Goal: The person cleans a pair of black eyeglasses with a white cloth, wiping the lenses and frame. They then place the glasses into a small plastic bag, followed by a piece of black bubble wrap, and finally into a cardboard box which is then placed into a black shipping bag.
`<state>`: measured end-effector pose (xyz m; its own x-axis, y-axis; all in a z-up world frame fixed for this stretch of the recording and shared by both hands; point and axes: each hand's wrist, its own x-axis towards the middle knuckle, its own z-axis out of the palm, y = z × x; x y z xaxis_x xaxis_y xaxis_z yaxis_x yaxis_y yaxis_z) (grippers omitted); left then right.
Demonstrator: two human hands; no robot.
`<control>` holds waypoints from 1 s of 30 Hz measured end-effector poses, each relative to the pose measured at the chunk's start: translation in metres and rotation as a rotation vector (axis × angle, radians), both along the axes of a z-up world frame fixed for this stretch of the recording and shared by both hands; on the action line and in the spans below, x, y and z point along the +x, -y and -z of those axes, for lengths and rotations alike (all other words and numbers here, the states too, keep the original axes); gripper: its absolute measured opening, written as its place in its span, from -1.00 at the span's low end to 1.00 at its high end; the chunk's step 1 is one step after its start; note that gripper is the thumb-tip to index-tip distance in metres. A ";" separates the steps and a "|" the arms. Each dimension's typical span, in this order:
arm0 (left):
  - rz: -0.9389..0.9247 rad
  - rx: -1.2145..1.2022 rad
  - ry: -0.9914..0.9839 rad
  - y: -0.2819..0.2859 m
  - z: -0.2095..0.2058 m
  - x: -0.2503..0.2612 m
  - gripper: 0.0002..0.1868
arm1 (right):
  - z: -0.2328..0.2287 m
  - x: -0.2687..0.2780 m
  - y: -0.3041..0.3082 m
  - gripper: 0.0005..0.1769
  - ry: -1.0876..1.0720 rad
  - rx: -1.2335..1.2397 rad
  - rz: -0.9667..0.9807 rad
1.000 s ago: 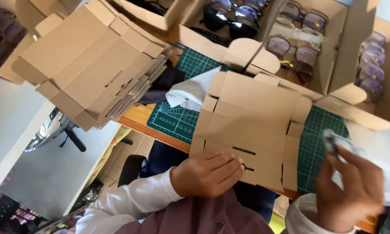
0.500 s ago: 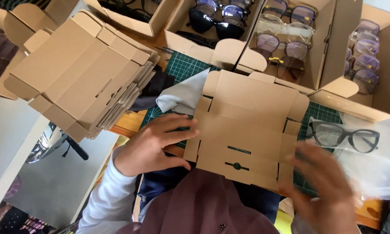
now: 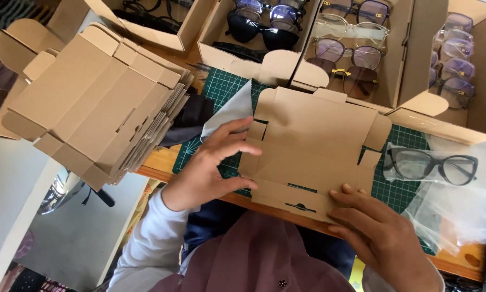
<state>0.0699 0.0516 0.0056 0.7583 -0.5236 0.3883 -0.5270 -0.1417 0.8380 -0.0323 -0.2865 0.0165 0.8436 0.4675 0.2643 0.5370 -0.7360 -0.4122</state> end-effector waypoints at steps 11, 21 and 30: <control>-0.097 0.062 0.204 0.021 0.018 -0.006 -0.40 | -0.010 -0.001 0.002 -0.50 -0.126 0.117 0.092; -0.047 0.037 0.194 0.025 0.017 -0.002 -0.54 | -0.006 0.009 0.047 0.41 -0.349 -0.227 0.265; 0.139 0.104 0.153 0.017 0.010 -0.003 -0.72 | -0.018 0.010 0.048 0.00 -0.350 0.177 0.165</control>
<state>0.0671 0.0347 -0.0049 0.6127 -0.6622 0.4314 -0.6670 -0.1404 0.7317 -0.0222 -0.3347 0.0349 0.9565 0.2914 0.0129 0.2229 -0.7019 -0.6765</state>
